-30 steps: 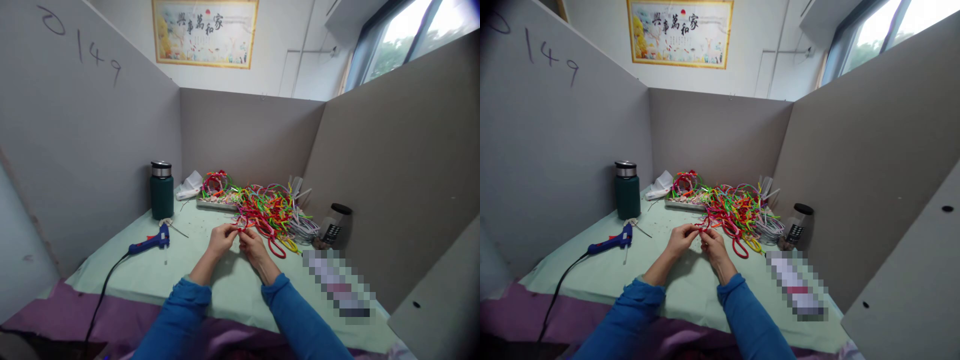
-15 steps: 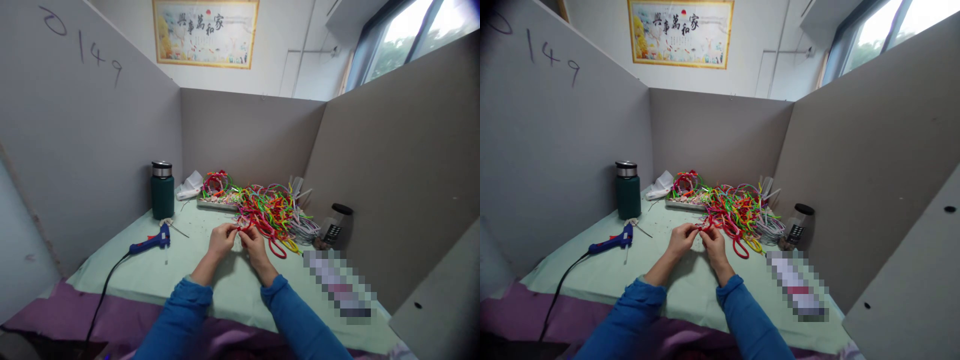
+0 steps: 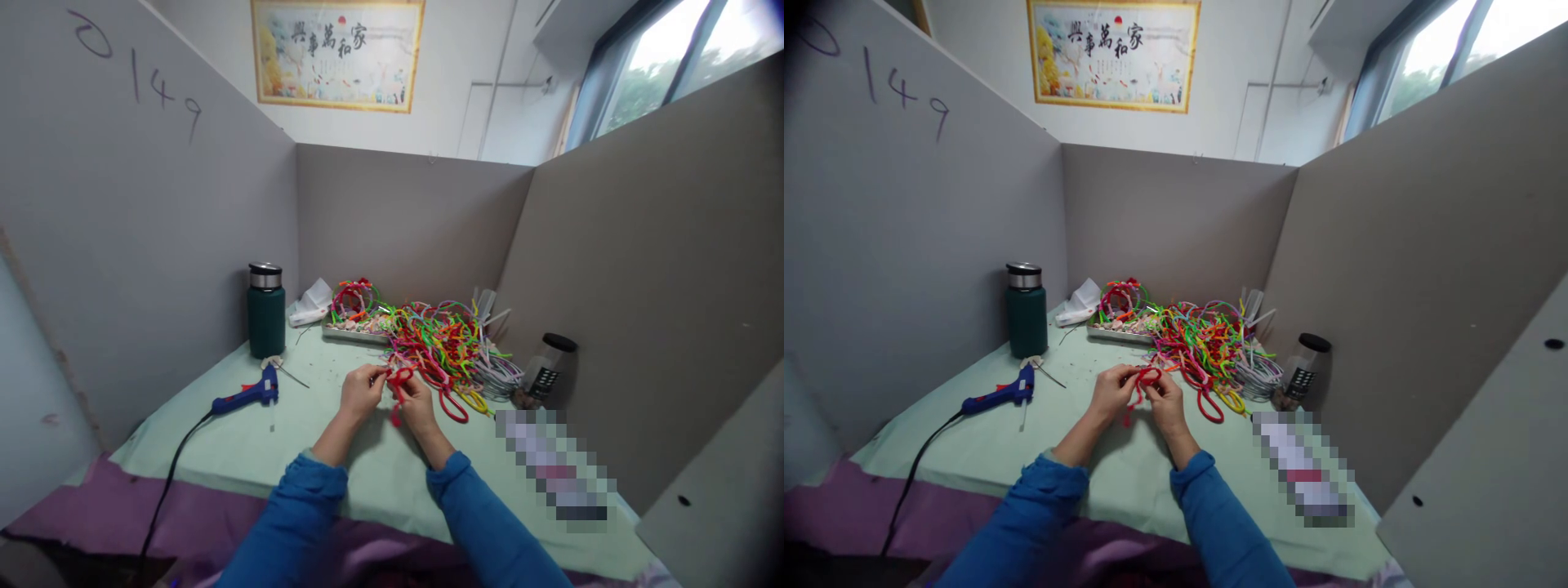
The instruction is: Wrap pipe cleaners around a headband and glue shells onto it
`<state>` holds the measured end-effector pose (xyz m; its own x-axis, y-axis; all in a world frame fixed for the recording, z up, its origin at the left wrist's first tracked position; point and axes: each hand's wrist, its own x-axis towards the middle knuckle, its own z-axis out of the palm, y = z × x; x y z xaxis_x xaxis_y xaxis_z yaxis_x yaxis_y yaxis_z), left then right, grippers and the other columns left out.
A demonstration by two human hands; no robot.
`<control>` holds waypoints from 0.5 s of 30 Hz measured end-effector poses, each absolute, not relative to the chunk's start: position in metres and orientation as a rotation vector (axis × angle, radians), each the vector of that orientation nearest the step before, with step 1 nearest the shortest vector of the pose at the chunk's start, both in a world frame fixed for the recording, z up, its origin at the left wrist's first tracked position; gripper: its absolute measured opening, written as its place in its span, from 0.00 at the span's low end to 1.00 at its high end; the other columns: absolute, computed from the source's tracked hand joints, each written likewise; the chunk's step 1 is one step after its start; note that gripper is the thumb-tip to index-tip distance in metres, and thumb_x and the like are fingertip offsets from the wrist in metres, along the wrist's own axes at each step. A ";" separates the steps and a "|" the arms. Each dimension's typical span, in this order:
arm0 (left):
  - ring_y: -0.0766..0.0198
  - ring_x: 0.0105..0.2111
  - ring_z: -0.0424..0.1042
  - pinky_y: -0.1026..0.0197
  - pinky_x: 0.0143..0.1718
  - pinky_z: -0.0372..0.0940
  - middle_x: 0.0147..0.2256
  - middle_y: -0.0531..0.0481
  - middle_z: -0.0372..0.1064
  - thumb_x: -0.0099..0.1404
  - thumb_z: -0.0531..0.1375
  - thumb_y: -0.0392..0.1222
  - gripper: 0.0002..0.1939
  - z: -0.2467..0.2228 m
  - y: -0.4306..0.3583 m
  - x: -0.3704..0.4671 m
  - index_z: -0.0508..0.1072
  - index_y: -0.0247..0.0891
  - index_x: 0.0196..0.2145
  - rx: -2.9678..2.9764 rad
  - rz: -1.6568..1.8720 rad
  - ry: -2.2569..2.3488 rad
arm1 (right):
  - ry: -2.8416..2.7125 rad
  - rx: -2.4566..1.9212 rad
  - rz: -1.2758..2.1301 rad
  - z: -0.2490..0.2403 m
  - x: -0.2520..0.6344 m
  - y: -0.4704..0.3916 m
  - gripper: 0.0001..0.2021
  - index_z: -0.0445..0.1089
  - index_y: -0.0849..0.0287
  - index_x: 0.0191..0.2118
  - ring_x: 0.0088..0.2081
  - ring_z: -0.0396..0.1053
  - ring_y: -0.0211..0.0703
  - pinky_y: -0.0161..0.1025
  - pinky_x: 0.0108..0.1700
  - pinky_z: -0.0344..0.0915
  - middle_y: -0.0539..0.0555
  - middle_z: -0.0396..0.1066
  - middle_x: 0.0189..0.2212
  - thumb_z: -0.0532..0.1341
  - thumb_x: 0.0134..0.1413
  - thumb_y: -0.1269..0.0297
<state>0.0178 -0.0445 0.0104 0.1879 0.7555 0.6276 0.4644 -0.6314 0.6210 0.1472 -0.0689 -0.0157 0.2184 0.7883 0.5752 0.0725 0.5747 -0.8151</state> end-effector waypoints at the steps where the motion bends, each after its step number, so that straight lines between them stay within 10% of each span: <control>1: 0.66 0.33 0.71 0.65 0.37 0.63 0.34 0.50 0.75 0.60 0.57 0.36 0.09 0.010 -0.045 0.018 0.77 0.40 0.35 2.192 1.409 1.149 | -1.298 -0.846 0.532 -0.014 0.148 -0.070 0.04 0.73 0.56 0.29 0.33 0.64 0.41 0.38 0.35 0.63 0.51 0.67 0.30 0.64 0.46 0.62; 15: 0.67 0.30 0.67 0.66 0.34 0.61 0.31 0.50 0.70 0.58 0.57 0.32 0.10 0.016 -0.050 0.015 0.76 0.38 0.35 2.367 1.276 1.072 | -1.324 -0.827 0.396 -0.004 0.148 -0.077 0.04 0.73 0.54 0.32 0.33 0.64 0.41 0.38 0.33 0.61 0.52 0.65 0.32 0.65 0.47 0.64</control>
<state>0.0148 -0.0497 0.0159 0.3471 0.7041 0.6196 0.4886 -0.6996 0.5214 0.1477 -0.0774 -0.0044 0.2341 0.6848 0.6901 0.1933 0.6629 -0.7233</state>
